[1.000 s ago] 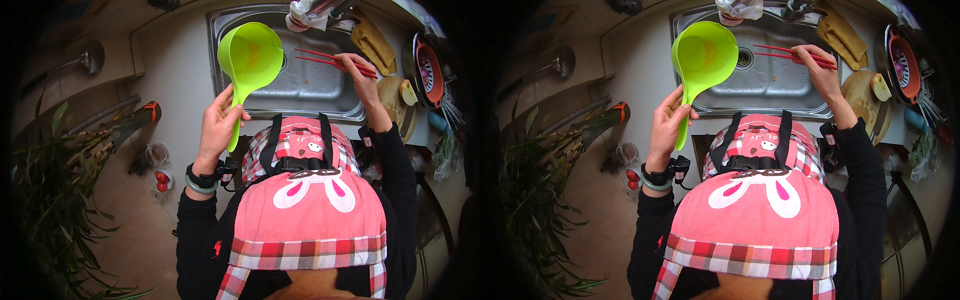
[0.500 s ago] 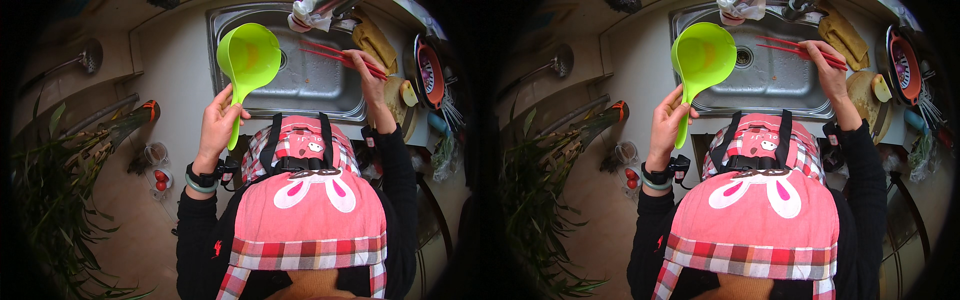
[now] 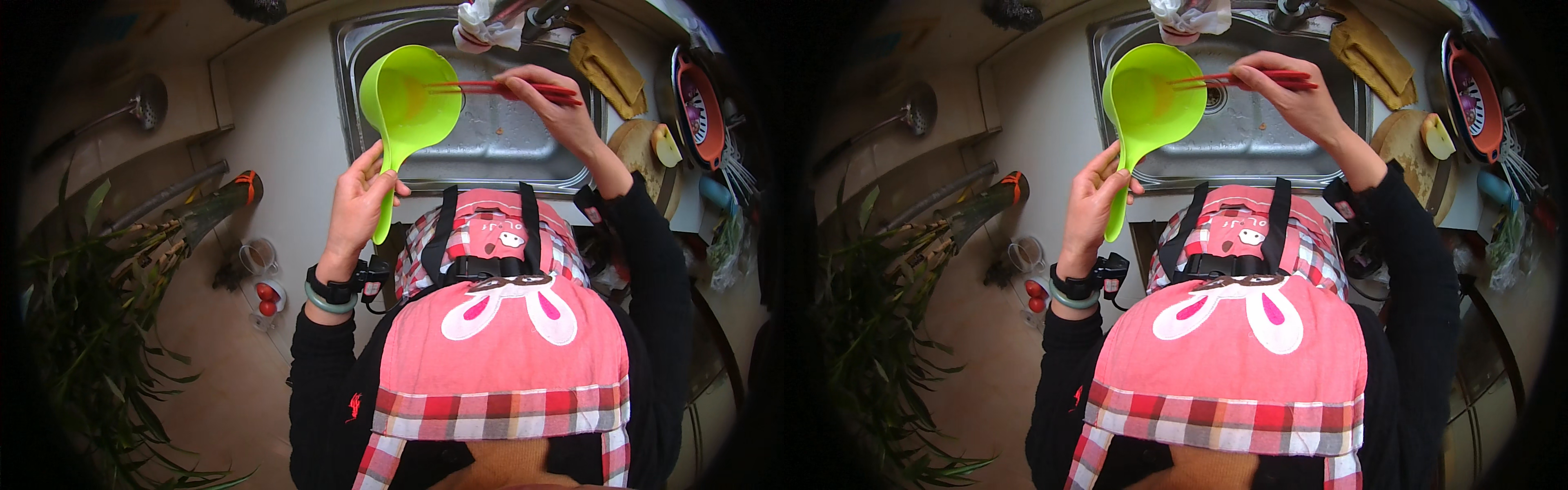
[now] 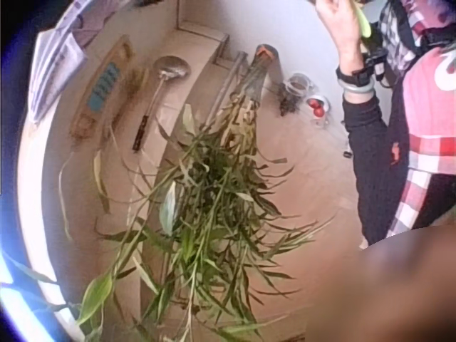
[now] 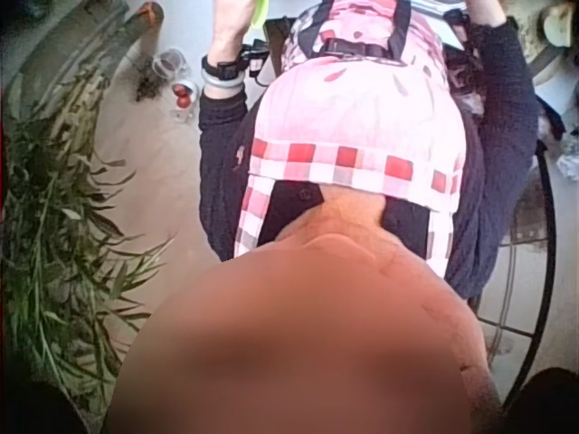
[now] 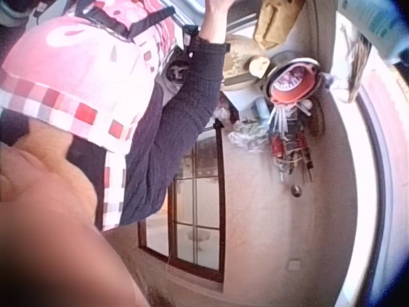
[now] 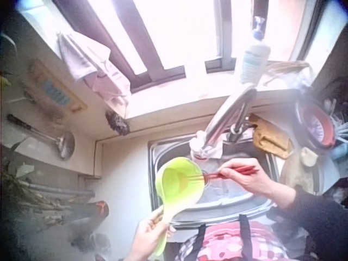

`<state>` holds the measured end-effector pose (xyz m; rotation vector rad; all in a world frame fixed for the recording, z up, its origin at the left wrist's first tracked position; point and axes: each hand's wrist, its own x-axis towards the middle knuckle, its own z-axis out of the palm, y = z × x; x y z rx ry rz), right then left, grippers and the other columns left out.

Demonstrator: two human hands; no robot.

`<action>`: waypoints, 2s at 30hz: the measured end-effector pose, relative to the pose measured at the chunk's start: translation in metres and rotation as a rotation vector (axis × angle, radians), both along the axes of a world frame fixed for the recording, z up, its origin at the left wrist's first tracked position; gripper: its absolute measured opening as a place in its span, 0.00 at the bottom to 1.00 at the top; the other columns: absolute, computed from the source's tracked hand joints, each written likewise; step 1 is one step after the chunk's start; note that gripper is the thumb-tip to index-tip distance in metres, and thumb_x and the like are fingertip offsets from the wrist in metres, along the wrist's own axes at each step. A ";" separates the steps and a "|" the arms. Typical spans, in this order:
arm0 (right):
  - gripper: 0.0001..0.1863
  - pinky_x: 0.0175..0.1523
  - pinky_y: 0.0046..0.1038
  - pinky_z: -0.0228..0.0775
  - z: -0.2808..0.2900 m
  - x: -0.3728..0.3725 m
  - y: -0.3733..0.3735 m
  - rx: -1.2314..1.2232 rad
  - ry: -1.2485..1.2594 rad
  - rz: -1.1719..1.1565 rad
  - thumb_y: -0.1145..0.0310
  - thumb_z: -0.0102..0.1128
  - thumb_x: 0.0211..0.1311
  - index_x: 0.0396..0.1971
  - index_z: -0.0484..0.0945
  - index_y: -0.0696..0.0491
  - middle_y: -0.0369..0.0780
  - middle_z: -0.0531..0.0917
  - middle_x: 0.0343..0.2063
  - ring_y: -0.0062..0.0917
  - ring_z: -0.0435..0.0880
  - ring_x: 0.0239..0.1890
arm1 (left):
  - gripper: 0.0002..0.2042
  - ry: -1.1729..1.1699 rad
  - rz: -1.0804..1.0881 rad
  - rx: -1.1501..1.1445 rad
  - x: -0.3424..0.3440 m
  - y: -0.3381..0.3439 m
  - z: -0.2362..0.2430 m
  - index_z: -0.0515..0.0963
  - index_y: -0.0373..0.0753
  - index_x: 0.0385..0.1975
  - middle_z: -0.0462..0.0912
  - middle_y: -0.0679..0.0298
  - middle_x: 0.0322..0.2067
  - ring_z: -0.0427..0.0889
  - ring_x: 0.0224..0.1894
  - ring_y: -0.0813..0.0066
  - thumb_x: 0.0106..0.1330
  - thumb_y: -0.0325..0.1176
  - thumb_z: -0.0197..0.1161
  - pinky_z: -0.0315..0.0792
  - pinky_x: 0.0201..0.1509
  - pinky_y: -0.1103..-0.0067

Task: The person retrieves a yellow bag of rice from a cabinet, pours rice into a green scoop, and then washes the rice in the scoop under running water using chopsticks to stir. The person repeats the rinsing process several times.

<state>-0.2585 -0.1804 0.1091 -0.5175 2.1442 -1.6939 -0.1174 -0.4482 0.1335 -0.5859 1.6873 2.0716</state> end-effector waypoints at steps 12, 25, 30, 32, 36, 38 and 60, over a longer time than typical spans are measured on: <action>0.10 0.41 0.18 0.70 -0.013 0.003 -0.002 0.077 -0.010 0.117 0.66 0.56 0.62 0.37 0.80 0.56 0.35 0.82 0.31 0.17 0.78 0.34 | 0.25 -0.013 -0.045 0.014 -0.004 0.009 -0.001 0.57 0.27 0.60 0.76 0.55 0.45 0.76 0.31 0.78 0.62 0.24 0.49 0.70 0.33 0.85; 0.12 0.33 0.16 0.68 -0.014 0.008 0.008 0.190 -0.110 0.234 0.61 0.54 0.63 0.39 0.81 0.52 0.35 0.81 0.28 0.17 0.78 0.30 | 0.24 -0.020 -0.048 0.032 -0.003 0.012 -0.005 0.57 0.27 0.60 0.76 0.55 0.46 0.76 0.31 0.78 0.62 0.24 0.50 0.70 0.33 0.86; 0.12 0.44 0.20 0.72 -0.011 0.001 0.011 -0.058 -0.112 0.076 0.65 0.53 0.64 0.39 0.80 0.55 0.37 0.82 0.33 0.20 0.79 0.40 | 0.24 -0.016 -0.038 0.033 -0.001 0.012 -0.005 0.57 0.27 0.60 0.76 0.55 0.46 0.76 0.31 0.78 0.62 0.23 0.49 0.70 0.33 0.86; 0.11 0.44 0.21 0.73 -0.011 0.000 0.012 0.042 0.018 0.129 0.66 0.54 0.63 0.39 0.80 0.56 0.38 0.82 0.32 0.20 0.80 0.39 | 0.24 -0.006 -0.037 0.038 -0.001 0.012 -0.005 0.58 0.27 0.60 0.76 0.55 0.46 0.76 0.31 0.78 0.62 0.23 0.49 0.70 0.33 0.86; 0.12 0.42 0.20 0.73 -0.011 0.002 0.012 0.051 -0.246 0.242 0.65 0.56 0.62 0.39 0.80 0.56 0.37 0.82 0.32 0.19 0.80 0.36 | 0.24 -0.015 -0.053 0.039 -0.001 0.012 -0.007 0.58 0.27 0.60 0.76 0.55 0.46 0.76 0.31 0.79 0.62 0.23 0.49 0.70 0.33 0.86; 0.12 0.42 0.19 0.73 -0.010 0.003 0.012 0.001 -0.214 0.118 0.66 0.56 0.61 0.39 0.80 0.57 0.37 0.82 0.33 0.17 0.80 0.36 | 0.24 -0.017 -0.069 0.049 -0.001 0.012 -0.007 0.58 0.28 0.60 0.76 0.55 0.46 0.76 0.31 0.79 0.62 0.23 0.49 0.70 0.33 0.86; 0.10 0.41 0.17 0.70 -0.005 -0.001 0.017 0.167 -0.226 0.230 0.67 0.59 0.59 0.37 0.81 0.56 0.35 0.82 0.30 0.16 0.79 0.34 | 0.24 -0.013 -0.088 0.057 -0.003 0.013 -0.011 0.58 0.27 0.60 0.76 0.58 0.44 0.76 0.30 0.80 0.62 0.24 0.48 0.71 0.33 0.85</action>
